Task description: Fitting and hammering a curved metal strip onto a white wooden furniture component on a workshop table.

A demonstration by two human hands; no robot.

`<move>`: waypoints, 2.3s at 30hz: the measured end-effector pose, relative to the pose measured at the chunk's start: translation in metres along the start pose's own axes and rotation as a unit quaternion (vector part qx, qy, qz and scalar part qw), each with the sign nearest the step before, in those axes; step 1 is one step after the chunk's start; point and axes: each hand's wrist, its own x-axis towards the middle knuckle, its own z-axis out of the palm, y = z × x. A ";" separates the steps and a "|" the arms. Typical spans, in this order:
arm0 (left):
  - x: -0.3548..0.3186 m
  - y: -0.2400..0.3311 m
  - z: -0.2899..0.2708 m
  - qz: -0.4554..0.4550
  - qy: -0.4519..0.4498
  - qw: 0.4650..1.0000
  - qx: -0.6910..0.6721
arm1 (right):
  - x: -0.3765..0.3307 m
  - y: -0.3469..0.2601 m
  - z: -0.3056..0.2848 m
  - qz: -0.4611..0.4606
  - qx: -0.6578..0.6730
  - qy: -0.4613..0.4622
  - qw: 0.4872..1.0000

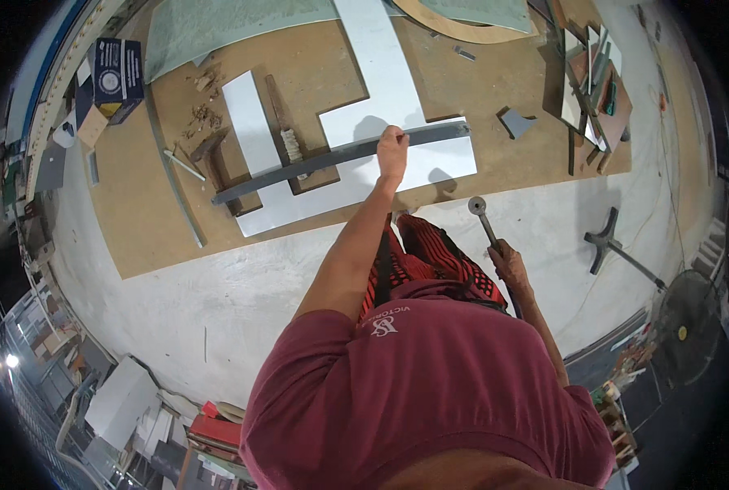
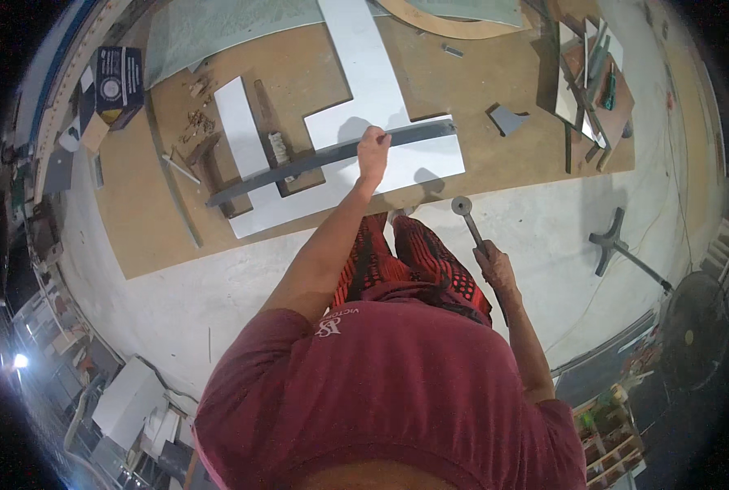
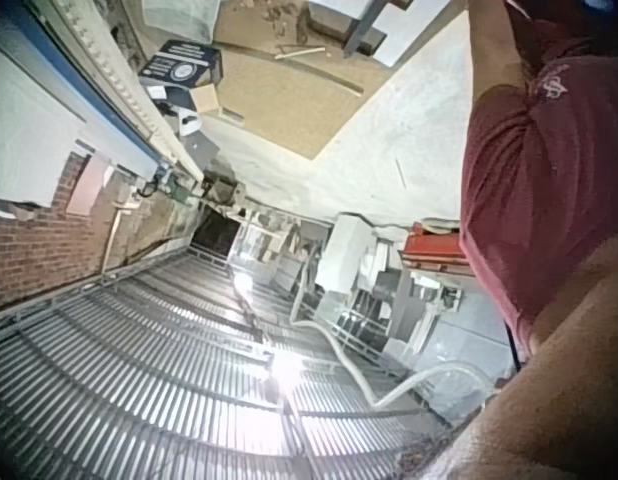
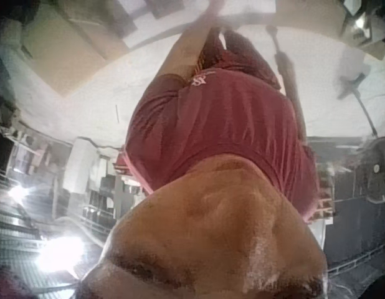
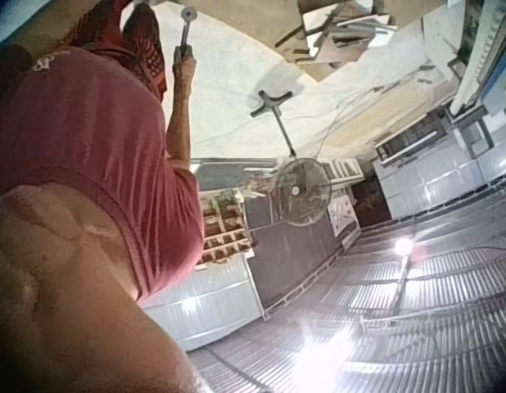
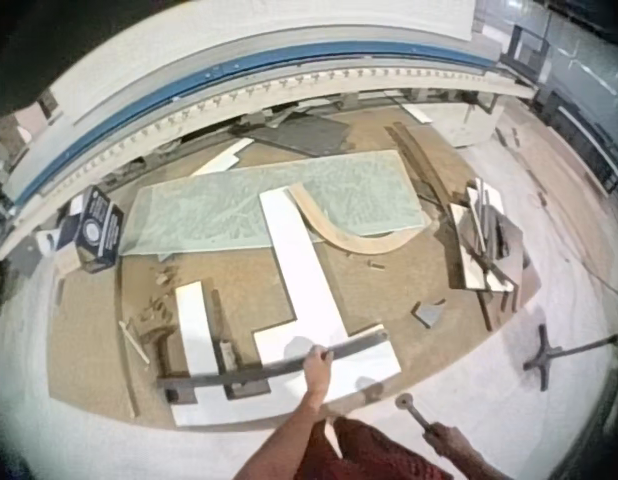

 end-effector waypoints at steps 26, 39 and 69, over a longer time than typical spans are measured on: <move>0.010 -0.010 -0.015 0.119 0.011 0.992 0.037 | 0.087 -0.140 0.048 -0.145 0.226 -0.031 0.963; 0.037 -0.056 -0.086 0.033 -0.095 0.991 0.087 | 0.017 -0.062 0.032 0.006 0.220 0.054 0.974; -0.016 -0.039 -0.067 0.160 -0.221 0.883 0.382 | 0.007 -0.023 0.055 -0.189 0.023 0.094 0.977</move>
